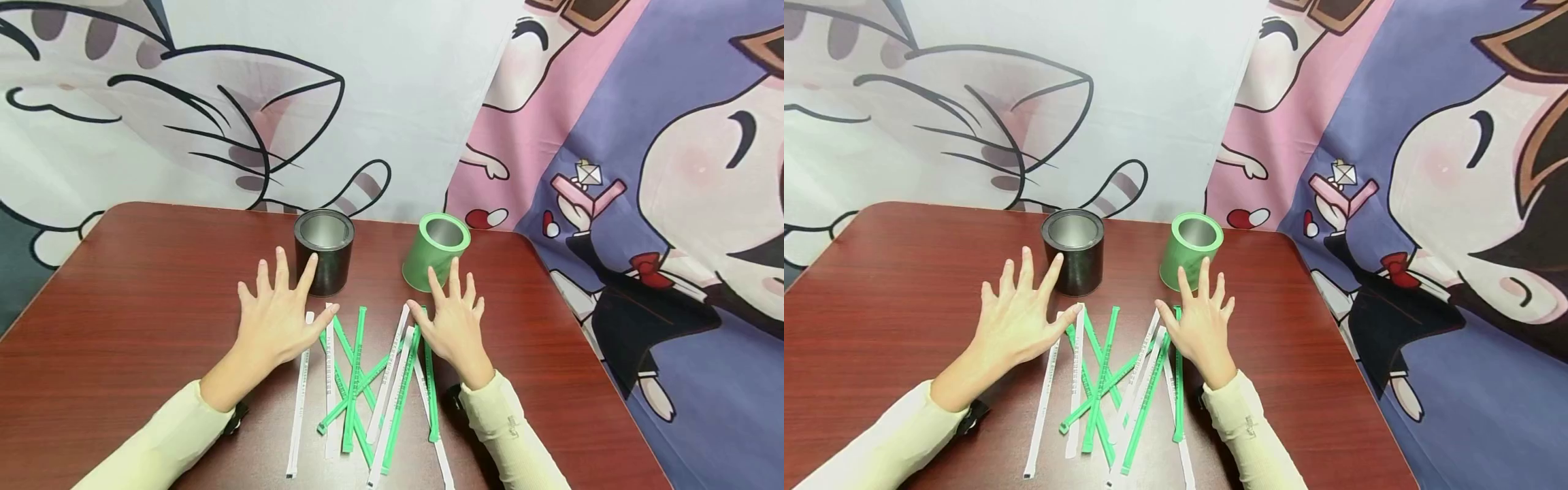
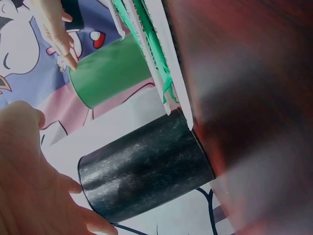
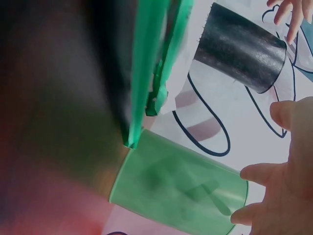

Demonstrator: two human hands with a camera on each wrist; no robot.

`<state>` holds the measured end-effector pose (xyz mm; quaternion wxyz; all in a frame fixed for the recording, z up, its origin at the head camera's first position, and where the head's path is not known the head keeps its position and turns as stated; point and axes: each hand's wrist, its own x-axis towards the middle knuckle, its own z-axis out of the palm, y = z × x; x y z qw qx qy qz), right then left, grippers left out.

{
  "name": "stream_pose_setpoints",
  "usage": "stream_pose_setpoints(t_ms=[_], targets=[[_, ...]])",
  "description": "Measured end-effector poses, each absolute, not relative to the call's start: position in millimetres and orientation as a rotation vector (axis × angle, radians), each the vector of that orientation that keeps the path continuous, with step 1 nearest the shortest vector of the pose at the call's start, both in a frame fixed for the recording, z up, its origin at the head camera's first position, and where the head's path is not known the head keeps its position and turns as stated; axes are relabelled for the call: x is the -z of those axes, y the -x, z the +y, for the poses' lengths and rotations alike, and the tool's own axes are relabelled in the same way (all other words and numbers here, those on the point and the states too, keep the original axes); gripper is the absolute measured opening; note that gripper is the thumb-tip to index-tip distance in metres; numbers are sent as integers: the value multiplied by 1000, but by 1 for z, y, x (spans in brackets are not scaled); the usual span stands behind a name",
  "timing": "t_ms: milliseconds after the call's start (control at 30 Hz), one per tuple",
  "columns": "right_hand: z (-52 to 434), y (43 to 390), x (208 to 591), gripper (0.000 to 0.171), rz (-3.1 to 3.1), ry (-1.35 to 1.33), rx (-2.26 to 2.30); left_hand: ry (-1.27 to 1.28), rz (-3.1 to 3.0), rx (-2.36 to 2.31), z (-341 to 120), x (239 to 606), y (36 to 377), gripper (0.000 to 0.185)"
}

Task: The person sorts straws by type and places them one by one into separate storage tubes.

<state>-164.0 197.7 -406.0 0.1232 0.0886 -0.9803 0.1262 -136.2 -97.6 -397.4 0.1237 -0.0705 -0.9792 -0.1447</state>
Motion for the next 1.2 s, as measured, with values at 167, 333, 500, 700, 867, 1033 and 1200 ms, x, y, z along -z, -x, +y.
stream_pose_setpoints(t_ms=[167,333,500,700,867,1033,1200], targets=[[198,161,408,72,-2852,-259,-389,208,-2845,415,-98,396,135,89],[202,160,411,69,-2864,-253,-407,199,-2841,413,-98,395,136,87],[207,160,413,69,-2896,-246,-386,185,-2840,439,-98,394,140,86],[206,159,417,67,-2928,-270,-366,156,-2852,470,-101,391,149,85],[210,152,418,68,-2922,-281,-355,148,-2847,609,-98,386,163,87],[211,148,415,68,-2960,-226,-401,97,-2755,822,-97,384,182,90],[201,151,415,58,-3090,-169,-457,7,-2578,1112,-102,381,194,92]])
